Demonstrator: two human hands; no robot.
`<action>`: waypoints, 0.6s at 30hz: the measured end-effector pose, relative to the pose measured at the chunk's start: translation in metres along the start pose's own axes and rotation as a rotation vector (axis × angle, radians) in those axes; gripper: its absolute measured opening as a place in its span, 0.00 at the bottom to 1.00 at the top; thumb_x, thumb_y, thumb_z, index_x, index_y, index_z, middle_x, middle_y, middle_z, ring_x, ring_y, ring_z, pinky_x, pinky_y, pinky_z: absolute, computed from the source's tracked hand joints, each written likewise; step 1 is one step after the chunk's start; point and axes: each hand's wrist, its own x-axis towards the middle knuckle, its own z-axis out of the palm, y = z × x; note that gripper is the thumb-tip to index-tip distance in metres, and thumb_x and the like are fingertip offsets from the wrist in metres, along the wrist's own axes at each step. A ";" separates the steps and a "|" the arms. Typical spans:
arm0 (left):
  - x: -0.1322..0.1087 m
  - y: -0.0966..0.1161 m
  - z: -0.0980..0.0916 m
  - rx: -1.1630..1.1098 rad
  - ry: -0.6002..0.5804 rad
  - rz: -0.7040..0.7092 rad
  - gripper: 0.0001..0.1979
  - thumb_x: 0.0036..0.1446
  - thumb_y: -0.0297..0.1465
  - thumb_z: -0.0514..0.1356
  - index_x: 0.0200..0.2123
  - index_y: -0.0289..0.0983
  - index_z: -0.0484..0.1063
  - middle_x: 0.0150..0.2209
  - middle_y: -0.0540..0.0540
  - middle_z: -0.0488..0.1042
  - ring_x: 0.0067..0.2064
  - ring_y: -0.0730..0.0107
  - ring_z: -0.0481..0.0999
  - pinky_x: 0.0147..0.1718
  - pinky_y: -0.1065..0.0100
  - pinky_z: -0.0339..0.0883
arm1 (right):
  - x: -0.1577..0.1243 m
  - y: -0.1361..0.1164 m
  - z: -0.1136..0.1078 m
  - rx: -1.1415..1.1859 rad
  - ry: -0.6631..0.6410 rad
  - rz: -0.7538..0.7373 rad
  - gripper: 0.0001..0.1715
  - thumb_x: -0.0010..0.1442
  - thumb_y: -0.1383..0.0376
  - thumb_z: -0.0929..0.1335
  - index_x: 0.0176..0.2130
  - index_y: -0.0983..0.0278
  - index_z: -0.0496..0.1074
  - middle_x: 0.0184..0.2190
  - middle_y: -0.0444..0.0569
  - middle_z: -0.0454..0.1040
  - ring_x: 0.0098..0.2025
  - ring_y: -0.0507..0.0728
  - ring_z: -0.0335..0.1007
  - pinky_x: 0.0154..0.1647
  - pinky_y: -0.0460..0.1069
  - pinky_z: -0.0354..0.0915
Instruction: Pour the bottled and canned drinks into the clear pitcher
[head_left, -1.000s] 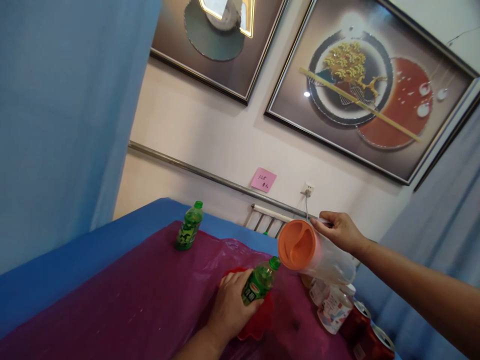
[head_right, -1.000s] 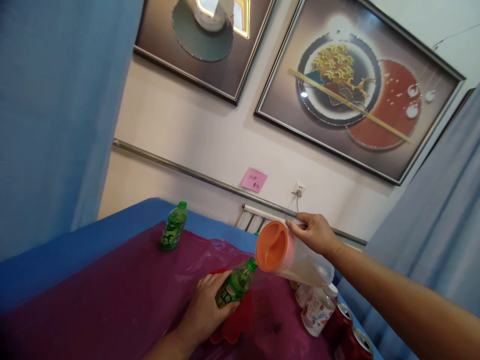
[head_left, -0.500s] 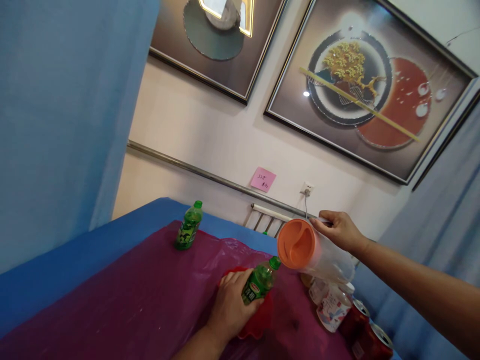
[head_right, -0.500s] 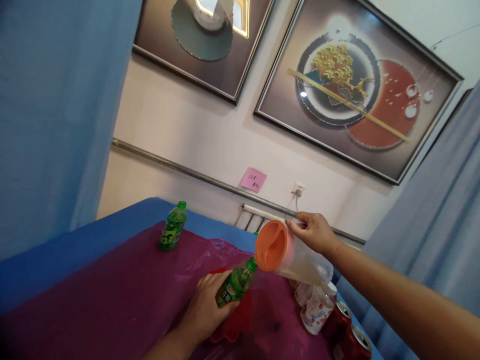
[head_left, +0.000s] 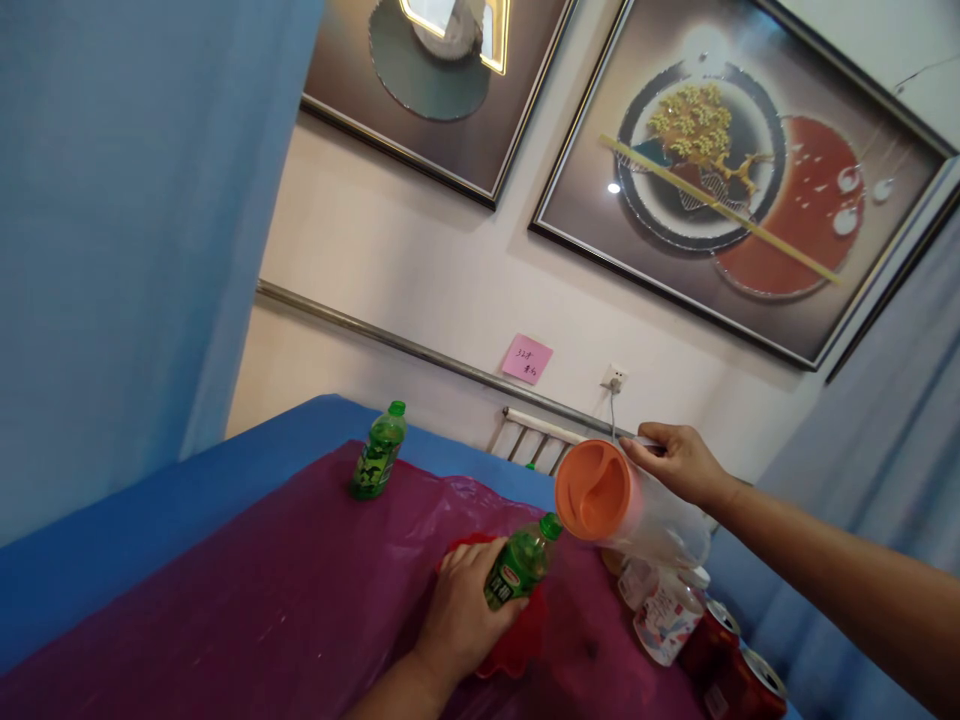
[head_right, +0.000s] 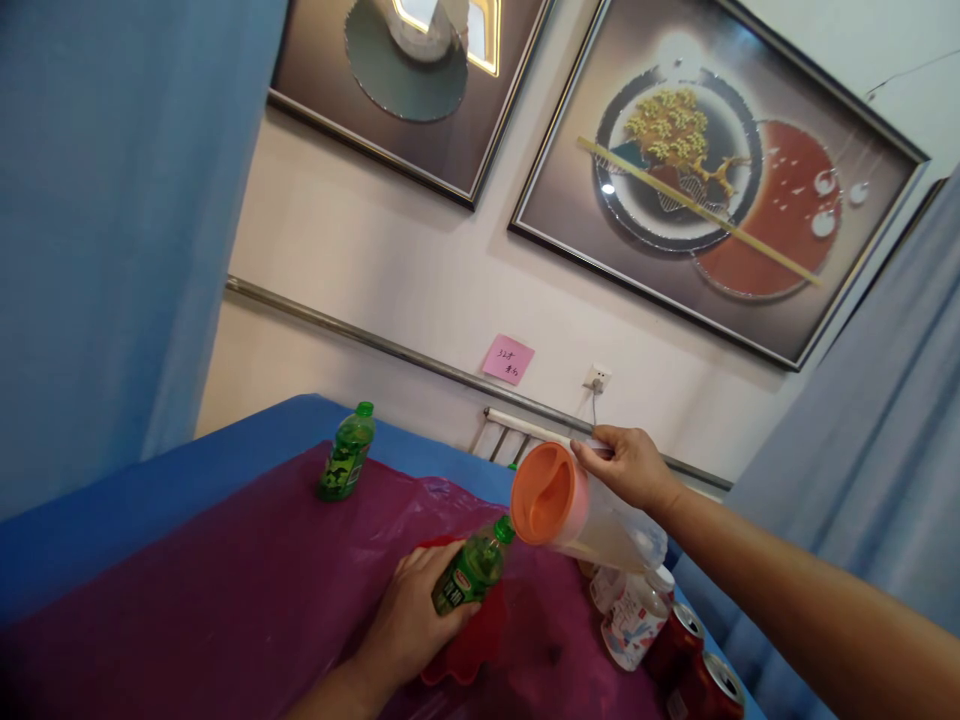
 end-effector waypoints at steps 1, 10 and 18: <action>0.000 0.000 0.000 0.001 -0.002 0.001 0.31 0.45 0.31 0.71 0.56 0.43 0.73 0.51 0.44 0.79 0.54 0.52 0.73 0.57 0.54 0.60 | 0.000 0.000 0.000 0.000 0.002 0.000 0.30 0.57 0.45 0.65 0.19 0.58 0.49 0.17 0.38 0.47 0.21 0.49 0.45 0.21 0.46 0.44; -0.001 0.002 -0.001 0.003 -0.013 -0.005 0.31 0.45 0.30 0.71 0.55 0.42 0.73 0.52 0.43 0.79 0.54 0.52 0.73 0.57 0.53 0.60 | -0.001 0.002 0.000 0.004 0.012 -0.018 0.30 0.58 0.46 0.65 0.19 0.59 0.49 0.17 0.37 0.47 0.20 0.48 0.44 0.20 0.46 0.44; 0.000 -0.002 0.002 0.010 0.007 0.015 0.31 0.45 0.31 0.71 0.55 0.43 0.73 0.52 0.43 0.78 0.54 0.51 0.73 0.57 0.53 0.60 | 0.000 0.003 0.001 0.008 0.015 -0.016 0.30 0.58 0.46 0.65 0.20 0.58 0.49 0.17 0.37 0.47 0.21 0.49 0.44 0.20 0.46 0.44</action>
